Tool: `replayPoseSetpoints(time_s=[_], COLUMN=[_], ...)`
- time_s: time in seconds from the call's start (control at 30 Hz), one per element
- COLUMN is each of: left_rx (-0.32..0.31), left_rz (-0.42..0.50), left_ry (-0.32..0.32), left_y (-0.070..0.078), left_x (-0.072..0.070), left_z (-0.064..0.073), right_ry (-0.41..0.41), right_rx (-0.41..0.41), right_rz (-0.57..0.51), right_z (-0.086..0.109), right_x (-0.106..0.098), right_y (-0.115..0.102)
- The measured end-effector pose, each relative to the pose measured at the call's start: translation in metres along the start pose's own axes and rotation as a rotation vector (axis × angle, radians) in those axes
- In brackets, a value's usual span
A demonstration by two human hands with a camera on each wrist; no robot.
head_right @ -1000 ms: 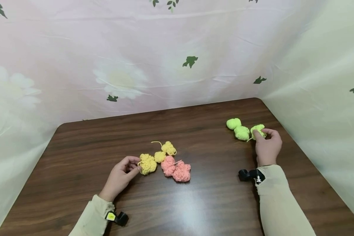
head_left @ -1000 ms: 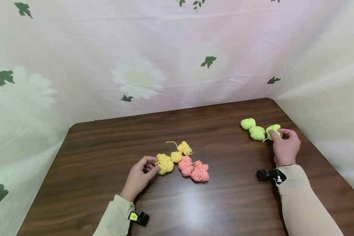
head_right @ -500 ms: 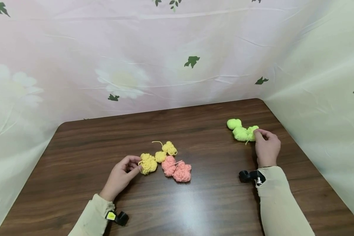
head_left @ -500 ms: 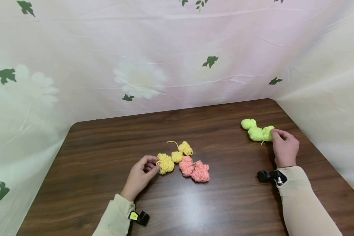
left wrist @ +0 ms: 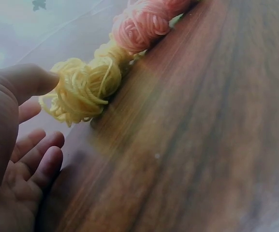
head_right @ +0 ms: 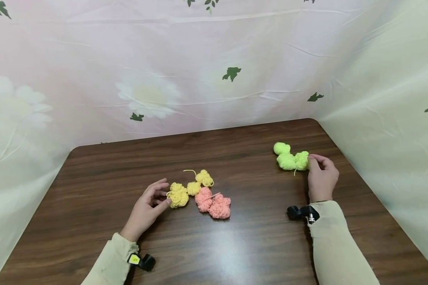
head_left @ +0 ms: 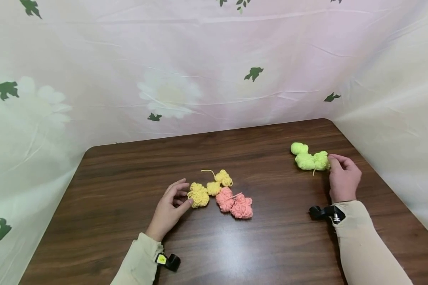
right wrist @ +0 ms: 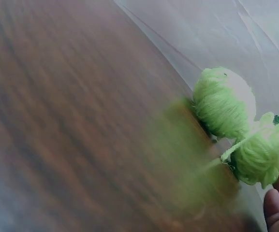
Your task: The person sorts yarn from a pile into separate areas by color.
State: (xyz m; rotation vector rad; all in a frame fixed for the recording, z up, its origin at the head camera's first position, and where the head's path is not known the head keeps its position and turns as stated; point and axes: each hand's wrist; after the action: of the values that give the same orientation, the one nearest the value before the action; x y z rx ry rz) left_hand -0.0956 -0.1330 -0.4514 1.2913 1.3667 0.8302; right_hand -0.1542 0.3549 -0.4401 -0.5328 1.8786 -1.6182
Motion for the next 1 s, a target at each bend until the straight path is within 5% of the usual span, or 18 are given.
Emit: replayPoseSetpoints(time_s=[0.17,0.33,0.63,1.0], left_rx=[-0.02,-0.033,-0.084,-0.093], left_rz=[-0.013,-0.016,-0.047,-0.084], left_ry=[-0.006,-0.019,-0.046,-0.061], left_y=[0.0,0.0,0.005,0.005], left_x=[0.0,0.0,0.0,0.001], left_z=[0.001,0.001,0.002,0.0], right_ry=[0.095,0.098,-0.05,-0.277], right_rx=[-0.056,-0.081,-0.093,-0.107], right_rz=[-0.123,-0.177,-0.284,-0.196], right_z=[0.004,0.006,0.021,0.047], right_x=[0.001,0.003,0.017,0.034], right_y=[0.002,0.001,-0.003,-0.01])
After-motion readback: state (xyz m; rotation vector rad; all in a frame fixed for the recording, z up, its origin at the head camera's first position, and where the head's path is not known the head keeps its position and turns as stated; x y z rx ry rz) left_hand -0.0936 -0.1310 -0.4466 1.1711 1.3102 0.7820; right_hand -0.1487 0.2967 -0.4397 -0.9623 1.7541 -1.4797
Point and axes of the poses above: each hand's wrist, its own z-axis away from the middle knuckle, its own x-axis out of the palm, y = z × x, and after that the axes turned 13 degrees about z, right-handed
